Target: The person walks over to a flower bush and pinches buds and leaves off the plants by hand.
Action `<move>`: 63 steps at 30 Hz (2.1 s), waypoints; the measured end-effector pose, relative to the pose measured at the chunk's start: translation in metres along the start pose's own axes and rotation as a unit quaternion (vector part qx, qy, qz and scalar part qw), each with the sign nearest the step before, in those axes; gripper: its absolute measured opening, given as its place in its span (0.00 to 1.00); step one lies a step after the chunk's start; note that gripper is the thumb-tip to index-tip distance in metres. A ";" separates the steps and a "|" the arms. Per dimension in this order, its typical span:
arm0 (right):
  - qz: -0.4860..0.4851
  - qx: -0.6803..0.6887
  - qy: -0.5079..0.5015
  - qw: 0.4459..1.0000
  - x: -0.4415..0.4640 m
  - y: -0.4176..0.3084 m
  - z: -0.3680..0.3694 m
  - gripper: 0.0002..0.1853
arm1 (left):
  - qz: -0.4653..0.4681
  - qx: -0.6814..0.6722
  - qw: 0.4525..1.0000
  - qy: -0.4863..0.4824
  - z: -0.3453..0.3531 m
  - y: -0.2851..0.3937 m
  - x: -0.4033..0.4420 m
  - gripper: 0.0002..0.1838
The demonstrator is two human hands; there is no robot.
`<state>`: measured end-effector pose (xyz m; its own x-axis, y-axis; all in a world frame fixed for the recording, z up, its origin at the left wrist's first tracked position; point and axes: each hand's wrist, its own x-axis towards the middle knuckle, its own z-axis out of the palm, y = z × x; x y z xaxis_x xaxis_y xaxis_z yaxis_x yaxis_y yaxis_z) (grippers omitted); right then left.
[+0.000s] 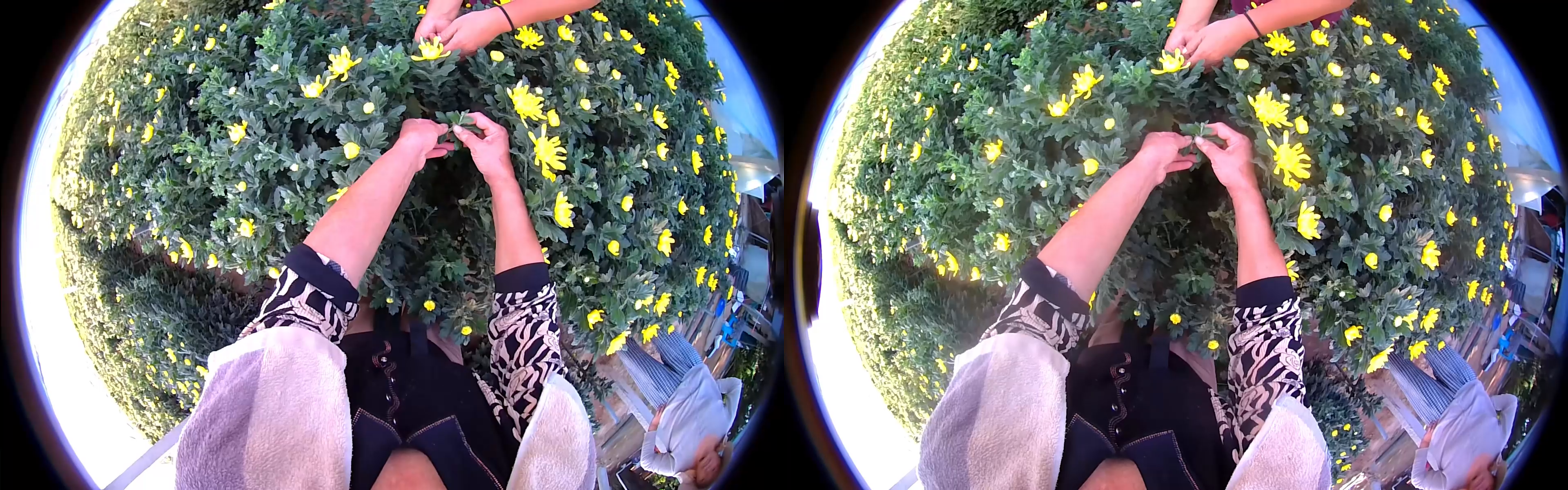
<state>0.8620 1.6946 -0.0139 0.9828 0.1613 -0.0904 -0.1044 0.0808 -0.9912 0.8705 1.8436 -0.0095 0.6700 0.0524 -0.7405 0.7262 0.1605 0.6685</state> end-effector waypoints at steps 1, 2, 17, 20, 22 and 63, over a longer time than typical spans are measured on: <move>0.005 -0.030 -0.001 1.000 -0.001 -0.001 -0.002 0.07 | -0.014 0.052 0.998 0.013 0.003 0.005 -0.004 0.08; 0.006 -0.032 -0.001 0.999 -0.001 0.000 -0.001 0.07 | -0.014 0.051 0.999 0.012 0.000 -0.005 0.015 0.08; 0.023 -0.108 0.282 0.953 0.123 0.029 -0.033 0.28 | 0.278 0.054 0.958 0.038 -0.015 0.017 0.018 0.13; 0.013 -0.122 0.249 0.961 0.137 0.040 -0.031 0.20 | 0.217 -0.064 0.974 0.028 -0.010 0.026 0.006 0.13; 0.060 -0.094 0.188 0.976 0.131 0.040 -0.029 0.06 | 0.224 -0.056 0.972 0.045 -0.011 0.024 0.006 0.13; 0.063 0.015 0.478 0.876 0.103 0.034 -0.111 0.35 | 0.285 0.096 0.951 -0.076 -0.028 0.001 -0.072 0.13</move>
<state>0.9768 1.6047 -0.0672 0.6412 -0.7250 -0.2515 -0.2105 0.1490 -0.9662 0.8186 1.8671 0.0427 0.9672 -0.0690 -0.2444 0.2426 -0.0339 0.9695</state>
